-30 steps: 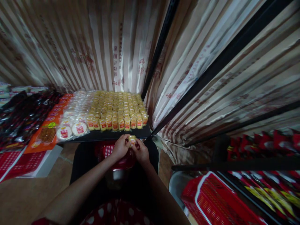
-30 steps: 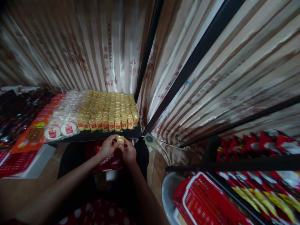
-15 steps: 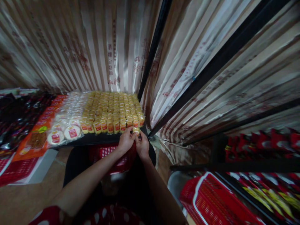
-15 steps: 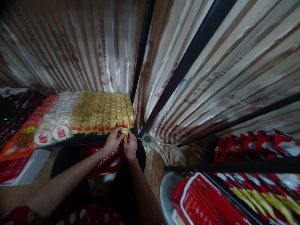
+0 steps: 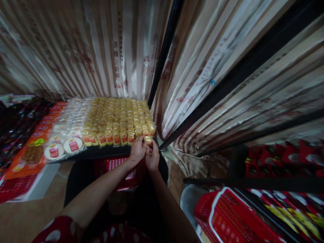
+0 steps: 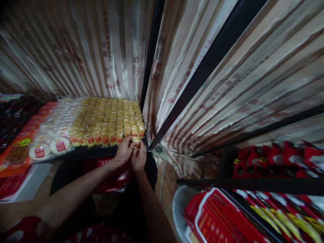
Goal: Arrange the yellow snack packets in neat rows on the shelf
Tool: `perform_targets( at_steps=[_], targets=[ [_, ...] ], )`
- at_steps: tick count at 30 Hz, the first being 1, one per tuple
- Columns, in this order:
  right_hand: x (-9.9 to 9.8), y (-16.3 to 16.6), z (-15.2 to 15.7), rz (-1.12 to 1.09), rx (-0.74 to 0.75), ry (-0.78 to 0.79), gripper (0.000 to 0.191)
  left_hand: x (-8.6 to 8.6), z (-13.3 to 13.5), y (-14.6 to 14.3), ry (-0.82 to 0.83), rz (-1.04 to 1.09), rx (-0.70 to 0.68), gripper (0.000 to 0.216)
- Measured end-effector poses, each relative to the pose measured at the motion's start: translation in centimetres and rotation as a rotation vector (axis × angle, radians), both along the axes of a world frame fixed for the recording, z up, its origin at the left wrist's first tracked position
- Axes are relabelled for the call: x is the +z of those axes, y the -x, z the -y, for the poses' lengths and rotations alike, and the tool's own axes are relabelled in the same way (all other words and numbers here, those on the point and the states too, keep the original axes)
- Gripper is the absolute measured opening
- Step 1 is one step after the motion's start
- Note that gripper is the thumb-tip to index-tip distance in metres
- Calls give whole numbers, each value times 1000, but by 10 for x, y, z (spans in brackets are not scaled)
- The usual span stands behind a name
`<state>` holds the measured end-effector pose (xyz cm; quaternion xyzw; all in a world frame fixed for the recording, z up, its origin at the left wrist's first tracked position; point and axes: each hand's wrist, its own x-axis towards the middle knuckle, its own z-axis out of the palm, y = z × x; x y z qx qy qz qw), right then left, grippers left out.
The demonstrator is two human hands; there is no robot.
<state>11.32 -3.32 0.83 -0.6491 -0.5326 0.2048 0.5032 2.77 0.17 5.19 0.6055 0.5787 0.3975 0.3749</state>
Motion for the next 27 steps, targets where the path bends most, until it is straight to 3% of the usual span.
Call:
perform_targets(
  at_steps=[7, 12, 20, 27],
  targets=[
    [-8, 1, -5, 28, 28, 12, 50, 7, -5, -4, -3, 47, -20, 29],
    [-12, 0, -8, 46, 58, 10, 57, -2, 11, -2, -94, 114, -17, 46],
    [-19, 2, -3, 95, -7, -52, 56, -20, 37, 9, -283, -264, -179, 37],
    [-24, -1, -1, 146, 33, -78, 49, -29, 30, 10, -360, -394, -199, 36]
  ],
)
